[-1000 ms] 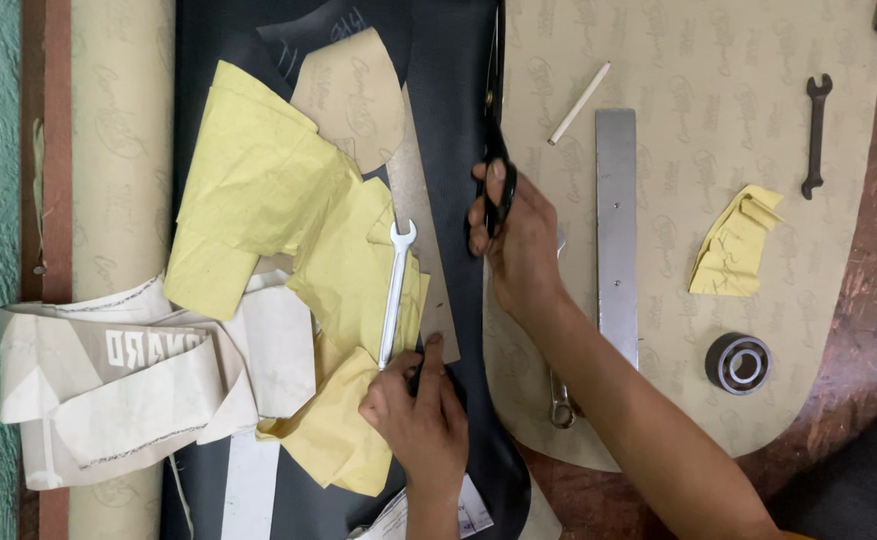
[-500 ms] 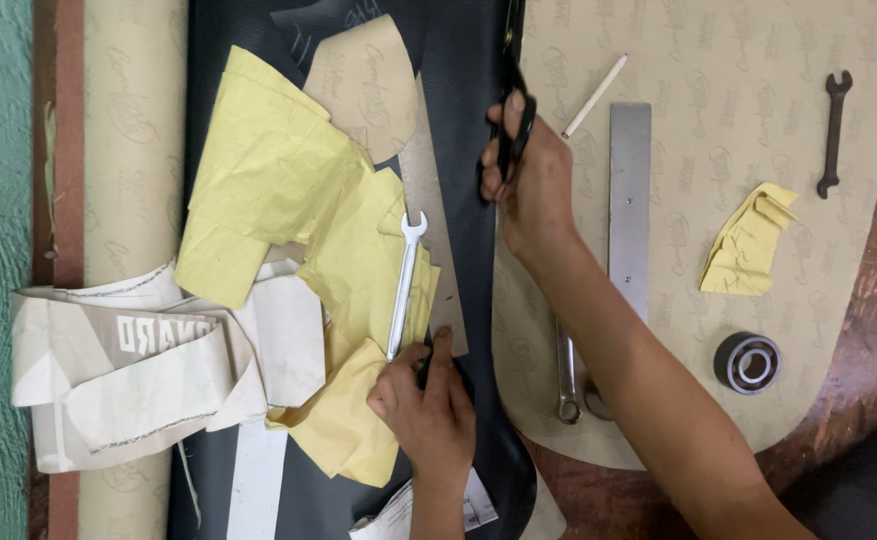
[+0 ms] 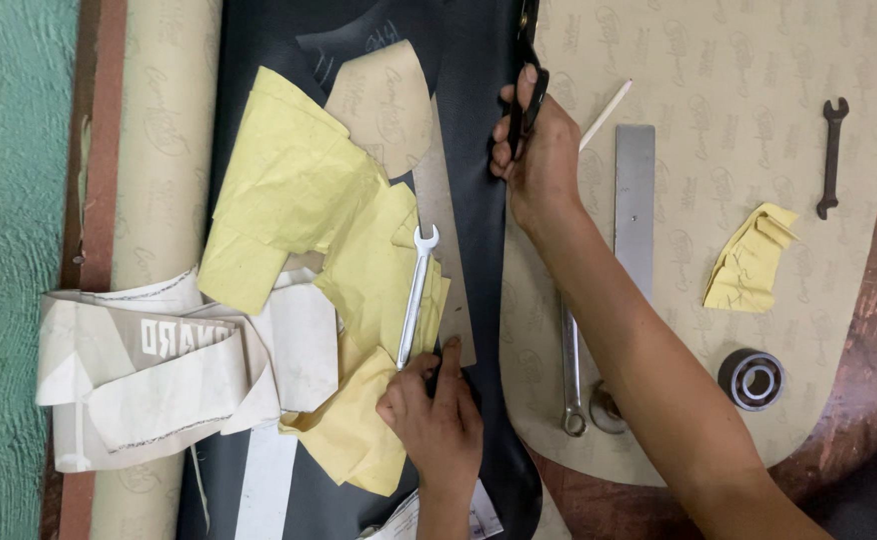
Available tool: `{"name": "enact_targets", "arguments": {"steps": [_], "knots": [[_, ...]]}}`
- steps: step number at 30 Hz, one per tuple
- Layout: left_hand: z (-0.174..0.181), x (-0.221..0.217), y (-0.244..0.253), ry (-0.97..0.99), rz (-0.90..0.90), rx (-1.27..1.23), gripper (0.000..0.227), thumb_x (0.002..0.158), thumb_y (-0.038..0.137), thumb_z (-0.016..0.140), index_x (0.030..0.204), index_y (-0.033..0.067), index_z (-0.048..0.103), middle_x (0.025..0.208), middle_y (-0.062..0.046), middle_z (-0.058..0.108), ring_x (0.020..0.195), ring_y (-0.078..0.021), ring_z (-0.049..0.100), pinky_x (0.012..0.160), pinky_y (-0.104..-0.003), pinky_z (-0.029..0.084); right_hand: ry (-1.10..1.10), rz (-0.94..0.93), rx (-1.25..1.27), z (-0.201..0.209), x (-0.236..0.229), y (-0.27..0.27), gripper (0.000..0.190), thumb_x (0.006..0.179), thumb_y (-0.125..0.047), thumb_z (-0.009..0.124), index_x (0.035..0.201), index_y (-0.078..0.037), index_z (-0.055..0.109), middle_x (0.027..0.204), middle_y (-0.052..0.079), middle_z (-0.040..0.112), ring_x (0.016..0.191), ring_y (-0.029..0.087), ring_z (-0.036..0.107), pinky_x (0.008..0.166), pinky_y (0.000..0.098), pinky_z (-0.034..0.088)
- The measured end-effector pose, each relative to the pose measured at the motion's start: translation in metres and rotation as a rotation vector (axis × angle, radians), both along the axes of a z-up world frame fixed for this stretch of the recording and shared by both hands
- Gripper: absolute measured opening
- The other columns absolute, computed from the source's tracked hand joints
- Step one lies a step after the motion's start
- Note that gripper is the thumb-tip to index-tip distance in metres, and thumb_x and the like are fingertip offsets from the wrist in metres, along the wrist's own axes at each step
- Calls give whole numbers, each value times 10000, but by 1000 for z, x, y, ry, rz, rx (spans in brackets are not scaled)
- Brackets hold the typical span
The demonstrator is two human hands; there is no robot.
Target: The person cuts a shape out of black vinyl using shears. They place a light-colored template on the vinyl, mark around it with a white tool, and then cut the vinyl along the marked lines.
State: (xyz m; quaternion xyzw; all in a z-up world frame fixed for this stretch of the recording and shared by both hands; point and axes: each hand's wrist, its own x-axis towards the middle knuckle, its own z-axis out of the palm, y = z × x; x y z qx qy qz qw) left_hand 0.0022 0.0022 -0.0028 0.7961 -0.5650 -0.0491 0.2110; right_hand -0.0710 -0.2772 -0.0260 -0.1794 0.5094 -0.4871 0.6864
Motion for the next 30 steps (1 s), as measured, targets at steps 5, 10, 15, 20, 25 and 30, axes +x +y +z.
{"name": "enact_targets", "arguments": {"steps": [5,10,15,20,25,30], "knots": [[0,0,-1,25,8,-5,428,854,87,672,1273,153,726,1125,-30,609,1033,-213,540,937,-383,317,13,27,-78,-9,-3,-2,462,935,-499,688,1025,-47,651,629,-1,556,481,111,472,455,292,370],[-1,0,0,23,3,10,418,866,77,667,1275,142,724,1131,-41,606,1030,-220,533,931,-382,312,16,28,-58,-15,-4,-15,446,938,-492,673,1013,-52,652,618,1,555,472,110,478,447,281,365],[2,0,1,5,-1,-3,418,858,68,665,1265,142,725,1126,-48,606,1051,-230,537,920,-383,310,22,0,-61,-16,-4,-30,460,953,-496,661,1010,-40,640,604,6,549,452,110,474,421,275,335],[1,0,-2,25,6,-5,419,849,84,672,1256,163,731,1098,-30,612,1024,-217,541,930,-390,323,51,34,-59,-22,-5,-27,455,947,-509,683,1035,-63,658,631,-11,561,477,95,477,435,278,358],[-1,0,5,24,2,-7,423,849,93,675,1267,146,719,1109,-49,603,1039,-246,535,943,-405,324,-17,39,-41,-34,-10,-48,415,953,-482,679,1006,-73,642,627,3,566,473,111,491,421,282,328],[1,2,1,28,-10,-14,441,836,92,687,1272,155,710,1123,-38,608,1040,-245,538,946,-413,329,-18,31,-43,-29,-8,-52,392,934,-486,675,958,-97,634,594,0,545,438,117,471,400,287,308]]}}
